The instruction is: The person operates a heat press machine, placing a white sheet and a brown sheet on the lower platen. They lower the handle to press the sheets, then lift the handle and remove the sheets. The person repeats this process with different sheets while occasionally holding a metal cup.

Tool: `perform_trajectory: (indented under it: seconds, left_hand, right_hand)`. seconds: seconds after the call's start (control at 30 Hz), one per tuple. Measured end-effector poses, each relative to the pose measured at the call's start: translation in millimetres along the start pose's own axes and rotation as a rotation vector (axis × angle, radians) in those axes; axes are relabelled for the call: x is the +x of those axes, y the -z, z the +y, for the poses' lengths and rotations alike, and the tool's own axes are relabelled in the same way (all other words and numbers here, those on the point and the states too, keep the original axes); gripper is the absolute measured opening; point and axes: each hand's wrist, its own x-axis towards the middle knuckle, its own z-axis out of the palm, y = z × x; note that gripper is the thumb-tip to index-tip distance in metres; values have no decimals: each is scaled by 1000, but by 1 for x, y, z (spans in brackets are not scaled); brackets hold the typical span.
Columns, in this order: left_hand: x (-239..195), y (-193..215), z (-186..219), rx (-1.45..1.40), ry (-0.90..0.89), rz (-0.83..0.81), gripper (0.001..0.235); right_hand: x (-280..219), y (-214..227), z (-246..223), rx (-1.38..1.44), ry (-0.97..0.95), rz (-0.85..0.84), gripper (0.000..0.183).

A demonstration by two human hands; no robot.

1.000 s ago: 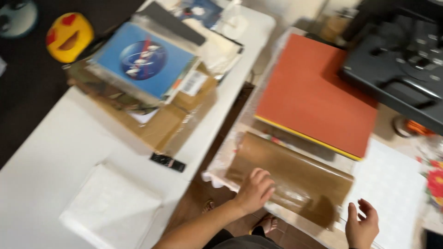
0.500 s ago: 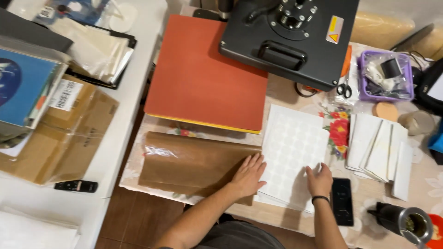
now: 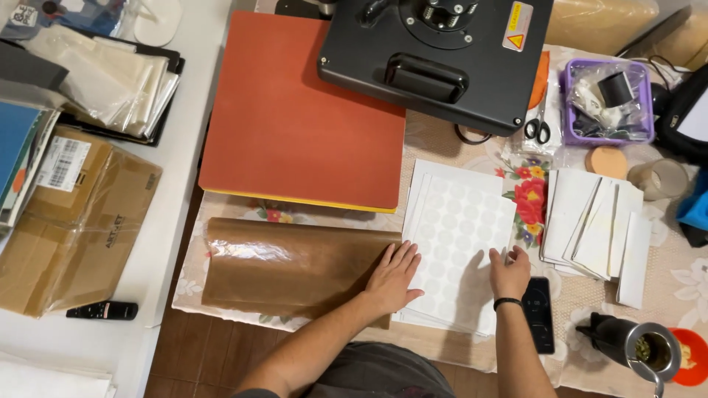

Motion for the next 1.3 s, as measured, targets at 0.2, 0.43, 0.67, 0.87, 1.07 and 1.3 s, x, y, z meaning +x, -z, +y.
perform_trajectory:
  seconds: [0.2,0.43,0.67,0.87,1.07,1.3]
  left_hand:
    - [6,-1,-1,-27,-16,-16,80]
    - [5,-5,-4,-95,-24,-31,80]
    - [3,-6,-3,-108,-35,-25,81]
    - [1,-12,-2,-169,-15,-21,83]
    - [-3,-11,-1,-201,1,-13,84]
    - [-14,-7,1,-353,-35,141,83]
  right_hand:
    - [19,-3,1,39,-50,-6,70]
    - [26,-6,1,145,-103,32,64]
    - [79,-22,30,132,-190,26,70]
    - [70,-9,18,191,-253,-9,48]
    - [40,17,3,519,-99,-7,21]
    - [-26,68,-19,747,84,-192,40]
